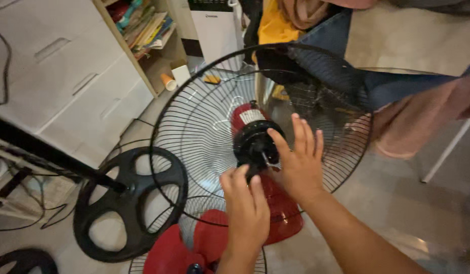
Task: The person removes the front grille of a red electric fan, unscrews the central hub nut, and detaches the fan blades. They then reattach the blades, tighten the hub nut, and reinstall the front grille.
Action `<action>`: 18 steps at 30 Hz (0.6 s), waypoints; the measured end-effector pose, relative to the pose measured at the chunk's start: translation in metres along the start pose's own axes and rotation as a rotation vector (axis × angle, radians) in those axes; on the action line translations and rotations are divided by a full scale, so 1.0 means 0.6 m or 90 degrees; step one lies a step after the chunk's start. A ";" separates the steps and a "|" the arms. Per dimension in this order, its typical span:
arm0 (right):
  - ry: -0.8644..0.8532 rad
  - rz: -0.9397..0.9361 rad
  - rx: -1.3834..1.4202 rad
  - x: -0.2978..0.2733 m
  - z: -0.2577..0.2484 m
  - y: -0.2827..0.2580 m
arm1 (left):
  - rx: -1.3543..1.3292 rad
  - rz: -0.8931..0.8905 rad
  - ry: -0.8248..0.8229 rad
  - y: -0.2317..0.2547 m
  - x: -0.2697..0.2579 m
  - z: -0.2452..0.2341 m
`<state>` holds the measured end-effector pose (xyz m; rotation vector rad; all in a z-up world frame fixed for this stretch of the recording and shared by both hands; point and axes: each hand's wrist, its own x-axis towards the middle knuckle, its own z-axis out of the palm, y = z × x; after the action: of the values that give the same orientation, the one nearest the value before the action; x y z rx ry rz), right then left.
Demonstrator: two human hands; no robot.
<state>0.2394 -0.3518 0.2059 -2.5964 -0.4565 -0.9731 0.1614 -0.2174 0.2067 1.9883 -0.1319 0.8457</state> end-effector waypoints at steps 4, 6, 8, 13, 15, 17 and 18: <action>0.005 0.007 0.038 -0.012 -0.005 0.001 | 0.040 0.020 -0.033 -0.004 0.024 0.019; -0.004 0.028 0.056 -0.013 -0.010 -0.002 | 0.046 -0.007 -0.052 -0.005 0.039 0.011; -0.013 0.040 0.068 -0.014 -0.013 -0.003 | 0.060 0.019 -0.052 -0.003 0.052 0.003; -0.023 0.043 0.087 -0.009 -0.013 0.001 | 0.020 0.061 -0.022 0.015 0.067 -0.007; -0.044 0.054 0.053 -0.007 -0.014 0.003 | 0.034 0.057 -0.027 0.027 0.050 -0.009; -0.042 0.053 0.057 -0.006 -0.016 0.003 | -0.039 -0.023 -0.023 0.032 0.029 0.001; -0.029 0.045 0.078 -0.006 -0.016 0.001 | -0.119 -0.101 -0.015 0.032 0.017 0.010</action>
<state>0.2318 -0.3570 0.2104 -2.5109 -0.4185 -0.8371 0.1642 -0.2303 0.2248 1.8075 -0.0641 0.6825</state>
